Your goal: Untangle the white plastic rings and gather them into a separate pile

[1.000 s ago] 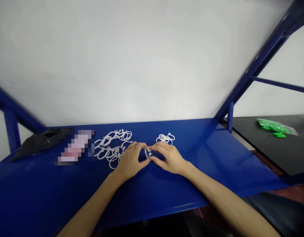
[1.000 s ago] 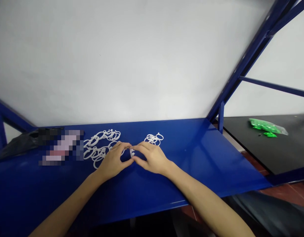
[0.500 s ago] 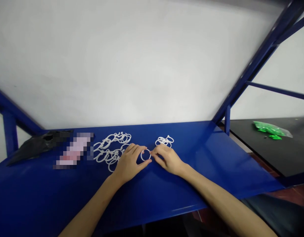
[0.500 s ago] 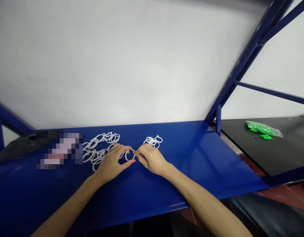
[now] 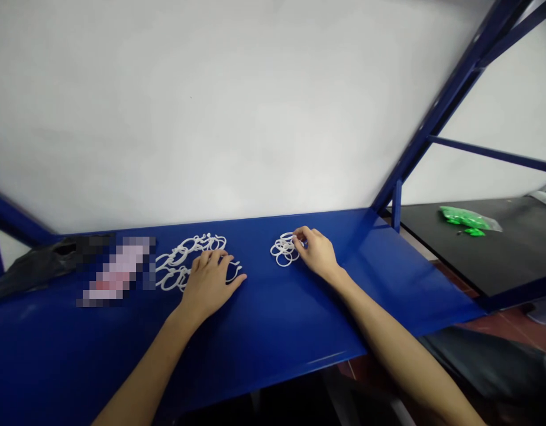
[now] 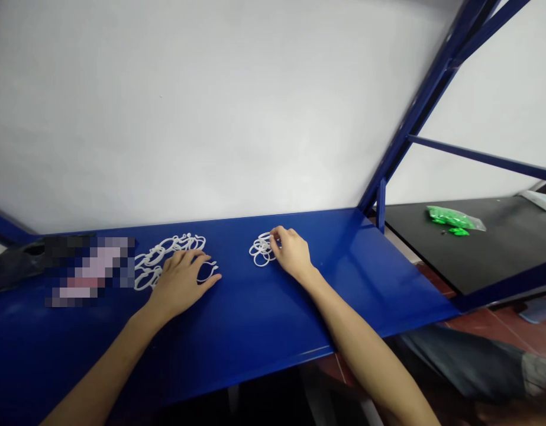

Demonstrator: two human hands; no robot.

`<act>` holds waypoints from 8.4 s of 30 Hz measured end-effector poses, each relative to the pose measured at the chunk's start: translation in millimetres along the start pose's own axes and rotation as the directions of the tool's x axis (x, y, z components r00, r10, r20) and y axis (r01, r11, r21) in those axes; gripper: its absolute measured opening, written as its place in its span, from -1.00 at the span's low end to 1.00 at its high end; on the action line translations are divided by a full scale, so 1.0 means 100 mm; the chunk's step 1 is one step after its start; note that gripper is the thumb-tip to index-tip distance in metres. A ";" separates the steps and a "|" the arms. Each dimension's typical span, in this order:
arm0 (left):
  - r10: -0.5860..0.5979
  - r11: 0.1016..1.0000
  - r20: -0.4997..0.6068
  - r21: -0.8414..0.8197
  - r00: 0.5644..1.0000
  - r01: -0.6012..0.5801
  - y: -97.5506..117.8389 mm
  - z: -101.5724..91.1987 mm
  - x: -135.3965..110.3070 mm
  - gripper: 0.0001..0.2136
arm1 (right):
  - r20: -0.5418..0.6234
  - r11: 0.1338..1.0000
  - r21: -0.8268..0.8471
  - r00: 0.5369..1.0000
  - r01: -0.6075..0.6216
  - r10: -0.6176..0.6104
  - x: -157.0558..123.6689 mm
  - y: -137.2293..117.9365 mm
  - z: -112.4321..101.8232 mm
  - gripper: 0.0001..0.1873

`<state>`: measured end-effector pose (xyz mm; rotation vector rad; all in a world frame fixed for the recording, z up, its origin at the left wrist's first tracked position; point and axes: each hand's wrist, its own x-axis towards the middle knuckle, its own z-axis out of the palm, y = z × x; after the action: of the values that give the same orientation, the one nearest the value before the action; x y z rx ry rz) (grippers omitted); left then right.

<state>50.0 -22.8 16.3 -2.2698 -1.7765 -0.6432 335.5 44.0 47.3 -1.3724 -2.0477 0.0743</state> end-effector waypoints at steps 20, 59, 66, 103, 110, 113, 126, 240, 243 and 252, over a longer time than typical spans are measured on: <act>0.048 0.933 -0.061 -0.353 0.997 -0.066 0.24 -0.09 0.02 -0.68 | 0.089 0.963 0.197 0.975 0.183 -0.203 -0.13 -0.27 0.00 -0.86; -0.102 0.987 0.070 0.134 0.992 0.092 0.00 -0.02 0.05 -0.71 | 0.034 0.985 0.161 0.997 0.057 -0.063 -0.01 0.03 0.12 -0.90; -0.144 0.980 0.059 0.143 0.988 0.135 -0.01 -0.03 0.03 -0.71 | 0.029 0.994 0.000 0.994 0.109 -0.109 -0.04 -0.02 0.10 -0.90; -0.229 0.957 -0.051 0.173 0.972 0.235 -0.09 -0.05 0.09 -0.61 | 0.039 0.924 0.260 0.953 0.281 -0.301 -0.15 -0.27 0.10 -0.82; -0.225 0.952 0.002 0.212 0.974 0.220 -0.11 -0.10 0.09 -0.76 | 0.024 0.995 -0.034 0.995 0.096 -0.095 0.00 0.02 0.03 -0.88; -0.208 0.961 0.008 0.190 0.978 0.203 -0.09 -0.10 0.08 -0.77 | 0.092 0.995 -0.075 0.994 0.071 -0.064 0.00 0.00 0.03 -0.90; 0.000 0.998 -0.121 -0.063 0.993 -0.007 0.06 -0.20 0.07 -0.78 | 0.037 0.980 0.072 0.981 0.185 -0.188 -0.11 -0.22 0.01 -0.87; 0.356 0.909 -0.230 -0.141 0.906 -0.393 0.17 -0.17 0.03 -0.70 | 0.168 0.794 0.566 0.912 0.222 -0.374 -0.24 -0.45 0.12 -0.79; 0.329 0.923 -0.251 -0.120 0.911 -0.366 0.15 -0.17 0.03 -0.69 | 0.202 0.764 0.635 0.929 0.115 -0.309 -0.24 -0.44 0.14 -0.78; 0.384 0.907 -0.252 -0.080 0.888 -0.414 0.22 -0.12 0.01 -0.67 | 0.370 0.497 0.818 0.926 -0.289 -0.070 -0.23 -0.39 0.30 -0.60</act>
<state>68.4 -32.1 29.9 -2.4247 -1.1399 -0.9142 292.7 16.3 28.1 -0.8228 -1.7083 1.3414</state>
